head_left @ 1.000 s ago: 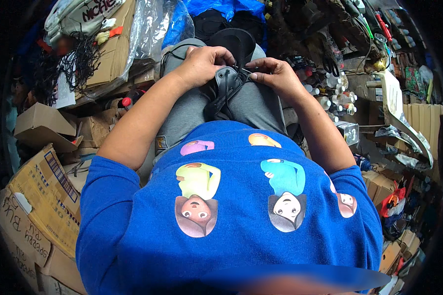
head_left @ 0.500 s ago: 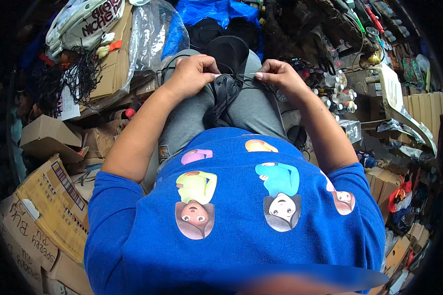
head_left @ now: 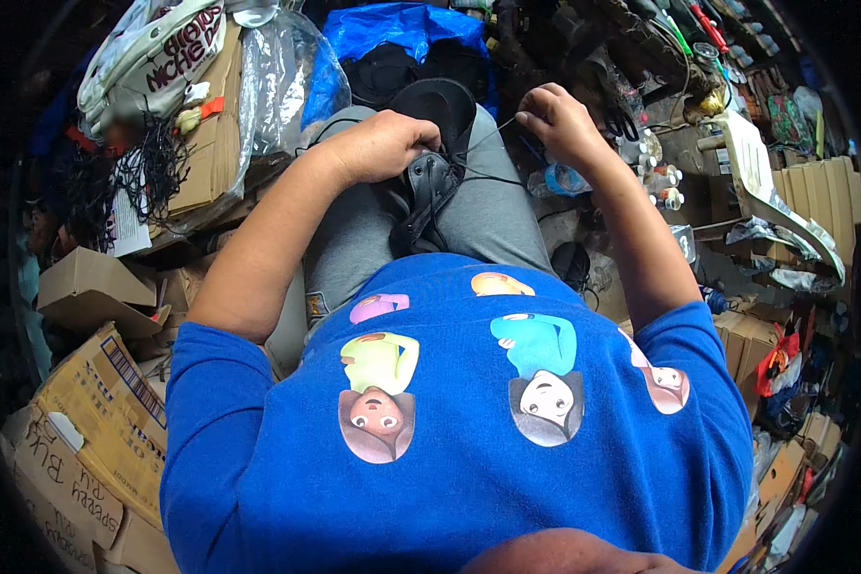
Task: Sewing components of a black shoe together using a needle and thread.
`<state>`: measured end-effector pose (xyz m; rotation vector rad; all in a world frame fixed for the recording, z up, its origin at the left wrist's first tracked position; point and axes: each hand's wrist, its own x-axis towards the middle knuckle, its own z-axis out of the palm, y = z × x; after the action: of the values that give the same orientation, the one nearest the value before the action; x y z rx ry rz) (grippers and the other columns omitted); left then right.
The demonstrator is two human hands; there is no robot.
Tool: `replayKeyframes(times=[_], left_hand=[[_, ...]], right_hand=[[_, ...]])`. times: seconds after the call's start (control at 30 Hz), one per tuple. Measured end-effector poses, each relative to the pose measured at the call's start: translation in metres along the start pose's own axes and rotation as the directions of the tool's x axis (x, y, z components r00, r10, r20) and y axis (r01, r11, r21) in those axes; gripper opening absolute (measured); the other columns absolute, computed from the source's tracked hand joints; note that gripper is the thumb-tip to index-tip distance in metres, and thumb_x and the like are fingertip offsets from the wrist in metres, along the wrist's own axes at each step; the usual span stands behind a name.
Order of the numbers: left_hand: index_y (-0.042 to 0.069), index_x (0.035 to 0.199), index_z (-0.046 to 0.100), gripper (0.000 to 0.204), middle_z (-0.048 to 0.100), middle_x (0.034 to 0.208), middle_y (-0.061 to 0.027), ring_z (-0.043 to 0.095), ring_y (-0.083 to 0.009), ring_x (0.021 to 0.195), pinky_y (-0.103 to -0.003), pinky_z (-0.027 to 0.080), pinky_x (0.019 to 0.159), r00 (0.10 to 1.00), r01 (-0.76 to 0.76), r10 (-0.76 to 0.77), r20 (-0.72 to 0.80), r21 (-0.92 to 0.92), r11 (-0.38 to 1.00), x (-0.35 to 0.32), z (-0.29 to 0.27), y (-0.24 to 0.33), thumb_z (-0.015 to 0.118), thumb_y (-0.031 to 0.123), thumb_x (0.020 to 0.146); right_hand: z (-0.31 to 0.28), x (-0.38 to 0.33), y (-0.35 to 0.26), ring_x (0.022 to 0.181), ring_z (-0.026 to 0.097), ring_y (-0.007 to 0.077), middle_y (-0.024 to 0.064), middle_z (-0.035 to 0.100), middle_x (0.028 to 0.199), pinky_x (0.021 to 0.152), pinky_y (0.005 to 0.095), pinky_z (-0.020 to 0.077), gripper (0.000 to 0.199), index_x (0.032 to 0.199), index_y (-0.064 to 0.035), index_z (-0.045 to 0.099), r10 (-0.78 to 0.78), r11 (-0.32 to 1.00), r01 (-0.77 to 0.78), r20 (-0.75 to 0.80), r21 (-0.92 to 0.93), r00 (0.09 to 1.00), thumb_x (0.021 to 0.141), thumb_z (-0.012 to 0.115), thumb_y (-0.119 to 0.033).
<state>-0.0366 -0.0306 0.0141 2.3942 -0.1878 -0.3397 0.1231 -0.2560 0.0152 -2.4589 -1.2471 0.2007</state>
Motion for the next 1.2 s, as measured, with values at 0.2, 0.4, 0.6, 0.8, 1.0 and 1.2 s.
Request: replayKeyframes(times=[0.2, 0.4, 0.6, 0.8, 1.0, 1.2], left_hand=[[0.003, 0.104, 0.059, 0.023, 0.065, 0.096, -0.0172, 0.063, -0.0321, 0.091, -0.038, 0.048, 0.08, 0.998, -0.016, 0.017, 0.057, -0.015, 1.0, -0.001, -0.006, 0.0, 0.053, 0.005, 0.082], [0.005, 0.104, 0.057, 0.024, 0.063, 0.096, -0.0193, 0.059, -0.0378, 0.089, -0.041, 0.047, 0.076, 0.998, -0.053, 0.056, -0.034, 0.088, 0.995, -0.01, 0.003, -0.011, 0.051, 0.002, 0.081], [0.002, 0.087, 0.051, 0.017, 0.056, 0.082, -0.0202, 0.056, -0.0386, 0.081, -0.044, 0.044, 0.069, 0.977, -0.093, 0.139, -0.163, 0.262, 0.961, -0.063, -0.007, -0.033, 0.049, -0.004, 0.071], [0.001, 0.09, 0.062, 0.014, 0.058, 0.077, 0.0029, 0.051, -0.0058, 0.072, -0.023, 0.042, 0.066, 0.8, 0.318, -0.443, -0.404, -0.341, 0.885, -0.146, -0.056, -0.022, 0.062, 0.015, 0.086], [0.002, 0.095, 0.057, 0.016, 0.062, 0.084, -0.0053, 0.058, -0.0113, 0.079, -0.025, 0.046, 0.073, 0.764, -0.582, -0.028, -0.645, -0.707, 0.401, -0.083, -0.05, 0.046, 0.056, 0.018, 0.092], [0.003, 0.09, 0.061, 0.015, 0.061, 0.081, -0.0125, 0.06, -0.0259, 0.076, -0.038, 0.048, 0.071, 0.95, -0.001, 0.069, -0.305, 0.22, 0.976, -0.115, -0.043, 0.029, 0.061, 0.017, 0.085]], right_hand=[[-0.007, -0.006, -0.038, 0.09, 0.061, 0.029, 0.009, 0.063, 0.091, 0.082, 0.043, 0.0421, 0.016, 0.089, -0.0083, 0.063, -0.387, 0.91, 0.405, 0.17, -0.086, 0.906, 0.082, 0.06, -0.023], [0.01, -0.001, -0.063, 0.085, 0.062, 0.0251, 0.0073, 0.063, 0.078, 0.078, 0.0395, 0.04, 0.011, 0.091, -0.0132, 0.058, -0.415, 0.856, 0.482, 0.304, -0.189, 0.857, 0.08, 0.055, -0.014], [0.02, -0.019, -0.011, 0.082, 0.059, 0.0265, 0.0077, 0.059, 0.073, 0.083, 0.0404, 0.04, 0.01, 0.09, -0.0128, 0.056, -0.476, 0.848, 0.511, 0.221, -0.142, 0.851, 0.08, 0.053, -0.011], [-0.012, -0.032, 0.018, 0.073, 0.059, 0.0137, 0.0019, 0.064, 0.079, 0.067, 0.028, 0.0423, 0.012, 0.082, -0.0063, 0.065, 0.323, 0.539, -0.433, 0.297, 0.722, 0.899, 0.083, 0.066, -0.018], [0.014, 0.01, -0.058, 0.081, 0.057, 0.0231, 0.0077, 0.058, 0.085, 0.083, 0.0445, 0.0441, 0.026, 0.092, -0.0067, 0.052, -0.072, -0.448, -0.113, 0.091, 0.887, 0.993, 0.096, 0.046, -0.032], [0.023, -0.043, -0.016, 0.077, 0.057, 0.0179, 0.0054, 0.062, 0.082, 0.072, 0.0301, 0.0459, 0.026, 0.097, -0.0035, 0.064, -0.267, 0.714, 0.061, 0.191, 0.698, 0.944, 0.091, 0.057, -0.027]])
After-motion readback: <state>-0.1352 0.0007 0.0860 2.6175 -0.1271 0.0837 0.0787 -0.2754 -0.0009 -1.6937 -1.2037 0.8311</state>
